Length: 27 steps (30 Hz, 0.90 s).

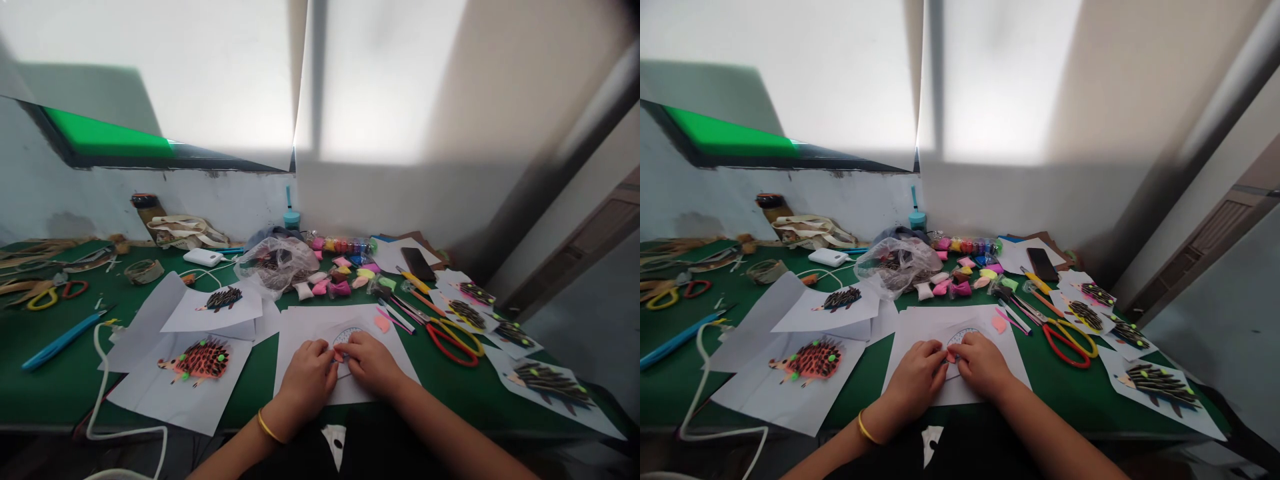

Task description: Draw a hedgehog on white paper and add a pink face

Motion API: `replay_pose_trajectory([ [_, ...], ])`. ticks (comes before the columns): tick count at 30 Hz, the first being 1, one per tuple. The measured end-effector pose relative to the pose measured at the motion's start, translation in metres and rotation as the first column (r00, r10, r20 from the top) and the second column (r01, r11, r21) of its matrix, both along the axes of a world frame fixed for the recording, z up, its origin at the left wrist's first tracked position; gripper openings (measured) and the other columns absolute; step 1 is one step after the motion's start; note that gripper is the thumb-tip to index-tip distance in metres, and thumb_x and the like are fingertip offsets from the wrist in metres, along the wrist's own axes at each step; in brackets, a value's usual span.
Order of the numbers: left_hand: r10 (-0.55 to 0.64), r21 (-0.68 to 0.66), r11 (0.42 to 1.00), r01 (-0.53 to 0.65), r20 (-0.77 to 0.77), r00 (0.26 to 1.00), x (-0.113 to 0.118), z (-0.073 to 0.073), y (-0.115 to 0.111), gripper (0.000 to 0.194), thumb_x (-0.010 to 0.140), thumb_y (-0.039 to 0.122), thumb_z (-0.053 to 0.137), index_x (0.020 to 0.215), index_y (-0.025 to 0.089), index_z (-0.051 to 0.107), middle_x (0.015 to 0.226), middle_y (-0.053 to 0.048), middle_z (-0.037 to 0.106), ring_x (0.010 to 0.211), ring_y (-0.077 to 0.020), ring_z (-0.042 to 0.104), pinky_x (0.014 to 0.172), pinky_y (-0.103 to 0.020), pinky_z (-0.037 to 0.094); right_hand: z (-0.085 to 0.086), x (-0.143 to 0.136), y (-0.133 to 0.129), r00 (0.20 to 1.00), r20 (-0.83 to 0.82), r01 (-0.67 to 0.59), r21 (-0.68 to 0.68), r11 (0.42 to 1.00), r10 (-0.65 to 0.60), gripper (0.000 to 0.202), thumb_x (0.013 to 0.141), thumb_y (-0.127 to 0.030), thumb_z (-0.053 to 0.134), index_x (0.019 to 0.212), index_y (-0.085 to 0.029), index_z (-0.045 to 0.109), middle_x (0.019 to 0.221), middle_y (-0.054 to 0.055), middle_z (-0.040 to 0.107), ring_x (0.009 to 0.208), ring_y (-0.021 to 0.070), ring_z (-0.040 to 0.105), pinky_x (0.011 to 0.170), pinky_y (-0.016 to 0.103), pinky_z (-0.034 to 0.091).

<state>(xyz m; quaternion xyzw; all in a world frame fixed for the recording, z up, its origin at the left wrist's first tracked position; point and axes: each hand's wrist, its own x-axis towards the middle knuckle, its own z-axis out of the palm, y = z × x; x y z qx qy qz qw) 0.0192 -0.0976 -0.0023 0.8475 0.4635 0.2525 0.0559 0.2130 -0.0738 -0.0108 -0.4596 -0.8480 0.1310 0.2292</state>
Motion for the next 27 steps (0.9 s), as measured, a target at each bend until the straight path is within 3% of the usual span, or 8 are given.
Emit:
replay_pose_trajectory([
  [27, -0.002, 0.008, 1.0, 0.002, 0.005, 1.0, -0.002, -0.0023, -0.0007, 0.017, 0.088, 0.021, 0.056, 0.1, 0.022, 0.068, 0.109, -0.008, 0.063, 0.098, -0.0242, 0.058, 0.087, -0.042, 0.052, -0.0032, 0.0012, 0.0014, 1.0, -0.02, 0.005, 0.009, 1.0, -0.004, 0.043, 0.077, -0.006, 0.053, 0.11, -0.026, 0.072, 0.092, 0.004, 0.062, 0.09, 0.019, 0.055, 0.082, 0.031, 0.043],
])
